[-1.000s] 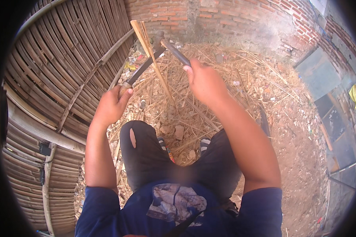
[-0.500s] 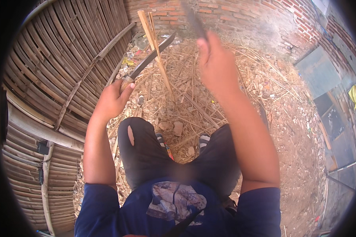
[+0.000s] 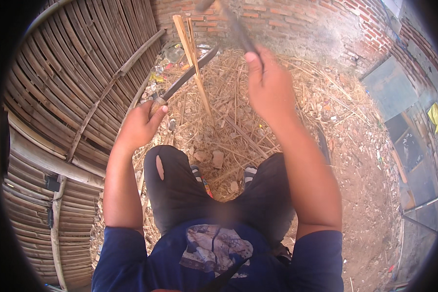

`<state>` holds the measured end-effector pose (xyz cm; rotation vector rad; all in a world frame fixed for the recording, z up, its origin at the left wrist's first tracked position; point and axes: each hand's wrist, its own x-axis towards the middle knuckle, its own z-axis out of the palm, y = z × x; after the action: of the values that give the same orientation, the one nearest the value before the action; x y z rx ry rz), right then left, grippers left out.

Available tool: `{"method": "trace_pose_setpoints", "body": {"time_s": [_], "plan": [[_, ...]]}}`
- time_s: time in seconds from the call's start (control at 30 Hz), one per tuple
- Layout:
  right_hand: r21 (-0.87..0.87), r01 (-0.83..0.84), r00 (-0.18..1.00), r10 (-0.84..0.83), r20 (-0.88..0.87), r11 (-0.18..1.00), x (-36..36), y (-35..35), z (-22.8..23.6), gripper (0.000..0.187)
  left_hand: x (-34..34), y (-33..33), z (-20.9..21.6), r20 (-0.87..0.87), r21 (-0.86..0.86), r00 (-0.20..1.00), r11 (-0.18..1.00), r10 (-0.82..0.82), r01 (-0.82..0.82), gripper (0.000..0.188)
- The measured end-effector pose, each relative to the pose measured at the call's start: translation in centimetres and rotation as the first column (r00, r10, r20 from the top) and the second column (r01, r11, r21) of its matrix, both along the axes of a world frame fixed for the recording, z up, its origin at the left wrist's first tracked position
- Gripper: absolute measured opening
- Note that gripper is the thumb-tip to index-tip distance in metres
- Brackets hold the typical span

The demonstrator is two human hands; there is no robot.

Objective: The person shapes a piece of wood by holding a knife against it and striking the back of the knife blade with a wooden mallet, removing slivers of wood.

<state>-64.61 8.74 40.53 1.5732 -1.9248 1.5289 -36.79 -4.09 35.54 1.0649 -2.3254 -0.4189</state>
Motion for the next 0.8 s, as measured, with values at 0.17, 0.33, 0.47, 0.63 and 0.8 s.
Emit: {"method": "trace_pose_setpoints", "body": {"time_s": [0.17, 0.33, 0.47, 0.63, 0.8], "plan": [[0.056, 0.046, 0.995, -0.040, -0.095, 0.997, -0.1, 0.5, -2.4, 0.039, -0.8, 0.1, -0.1, -0.016, 0.027, 1.000, 1.000, 0.008, -0.007, 0.051], [0.499, 0.065, 0.987, 0.018, -0.160, 0.864, 0.0, -1.0, -5.0, 0.040, -0.6, 0.4, 0.2, 0.009, 0.029, 1.000, 1.000, 0.010, -0.010, 0.052], [0.482, 0.031, 0.994, 0.022, -0.105, 0.875, -0.8, -1.1, -3.8, 0.043, -0.4, 0.7, -0.1, 0.026, 0.024, 0.999, 0.999, 0.024, -0.025, 0.053], [0.201, 0.060, 0.998, -0.058, -0.014, 0.978, -0.4, 0.7, -0.6, 0.050, -0.5, 0.3, -0.5, 0.021, 0.038, 1.000, 0.999, 0.014, -0.015, 0.053], [0.146, 0.076, 0.997, -0.073, -0.025, 0.986, -0.5, 1.0, -1.7, 0.050, -0.8, 0.2, -0.5, -0.008, 0.035, 1.000, 0.999, 0.012, -0.012, 0.053]]}}
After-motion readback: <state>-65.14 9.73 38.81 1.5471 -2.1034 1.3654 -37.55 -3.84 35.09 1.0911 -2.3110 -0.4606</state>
